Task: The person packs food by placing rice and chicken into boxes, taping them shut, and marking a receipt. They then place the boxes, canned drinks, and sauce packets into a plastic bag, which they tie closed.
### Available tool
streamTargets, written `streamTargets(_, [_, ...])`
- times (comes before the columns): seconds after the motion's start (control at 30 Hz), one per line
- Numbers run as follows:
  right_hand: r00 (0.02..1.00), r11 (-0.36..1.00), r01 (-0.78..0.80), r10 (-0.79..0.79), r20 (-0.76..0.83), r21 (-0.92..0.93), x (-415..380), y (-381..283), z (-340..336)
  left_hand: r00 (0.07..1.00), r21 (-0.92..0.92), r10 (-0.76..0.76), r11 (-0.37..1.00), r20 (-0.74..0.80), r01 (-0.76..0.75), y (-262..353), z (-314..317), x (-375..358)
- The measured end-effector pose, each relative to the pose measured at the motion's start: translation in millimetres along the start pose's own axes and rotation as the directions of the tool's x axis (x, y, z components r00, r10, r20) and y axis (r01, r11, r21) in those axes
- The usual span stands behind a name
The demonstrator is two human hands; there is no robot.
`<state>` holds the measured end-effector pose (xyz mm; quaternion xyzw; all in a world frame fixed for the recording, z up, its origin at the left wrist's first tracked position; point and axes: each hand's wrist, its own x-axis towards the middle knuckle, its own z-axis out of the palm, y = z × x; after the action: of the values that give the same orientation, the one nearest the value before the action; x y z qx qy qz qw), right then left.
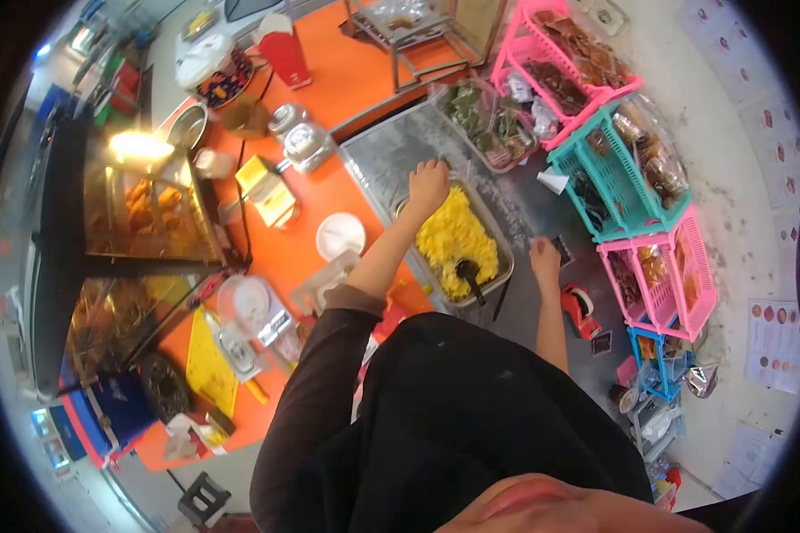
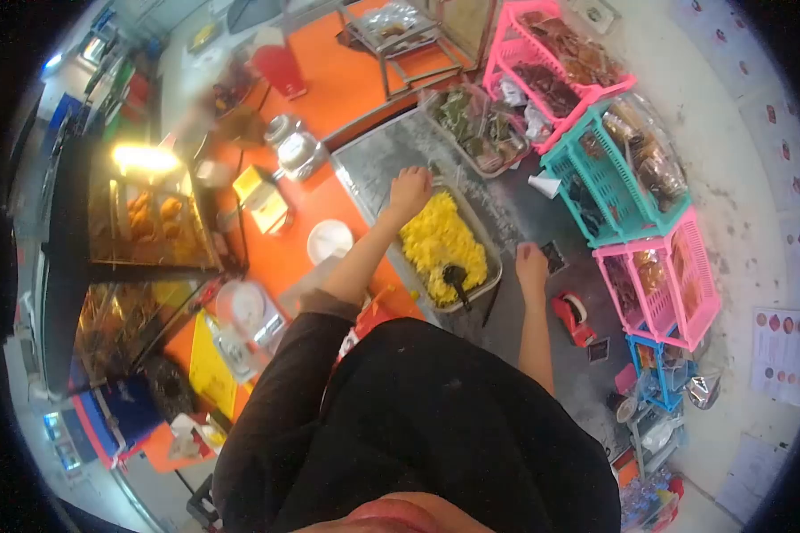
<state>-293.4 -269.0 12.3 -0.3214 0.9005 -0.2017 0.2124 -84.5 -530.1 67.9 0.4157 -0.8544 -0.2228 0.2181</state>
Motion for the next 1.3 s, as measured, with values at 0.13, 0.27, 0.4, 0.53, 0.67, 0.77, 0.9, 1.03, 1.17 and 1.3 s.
streamTargets(0.13, [0.834, 0.859, 0.505, -0.462, -0.302, 0.079, 114, -89, -33, 0.989, 0.196, -0.061, 0.980, 0.136, 0.033, -35, 77, 68])
streamTargets(0.27, [0.715, 0.758, 0.639, -0.648, -0.264, -0.130, 211, -141, -11, 0.957, 0.298, -0.034, 0.953, 0.290, -0.056, -45, 99, 93])
streamTargets(0.4, [0.693, 0.770, 0.591, -0.637, -0.339, -0.241, 260, -184, -5, 0.893, 0.270, -0.022, 0.956, 0.449, -0.112, -68, 117, 115])
streamTargets(0.53, [0.856, 0.863, 0.499, -0.505, -0.110, -0.073, 325, -146, 39, 0.921, -0.097, -0.024, 0.993, 0.389, 0.067, -75, 59, 99])
streamTargets(0.67, [0.802, 0.816, 0.566, -0.514, -0.306, 0.114, 302, -166, 7, 0.944, -0.643, -0.136, 0.702, 0.302, 0.307, -18, -93, 16])
streamTargets(0.77, [0.687, 0.695, 0.716, -0.688, -0.234, 0.056, 285, -198, 13, 0.845, -0.670, -0.192, 0.533, 0.500, 0.517, 3, -181, -81])
streamTargets(0.9, [0.631, 0.657, 0.743, -0.751, -0.196, -0.125, 320, -176, 60, 0.697, -0.673, -0.354, 0.209, 0.624, 0.709, 3, -234, -203])
streamTargets(1.03, [0.763, 0.760, 0.640, -0.646, 0.027, 0.110, 306, -182, -3, 0.550, -0.679, -0.795, 0.256, 0.257, 0.688, 12, -279, -310])
streamTargets(1.17, [0.771, 0.751, 0.583, -0.391, 0.503, -0.310, 325, -161, 47, 0.365, -0.656, -0.928, 0.228, 0.078, 0.720, 25, -295, -387])
streamTargets(1.3, [0.785, 0.734, 0.617, -0.597, 0.165, -0.283, 302, -158, 83, 0.331, -0.655, -0.942, 0.217, 0.054, 0.723, -1, -270, -433])
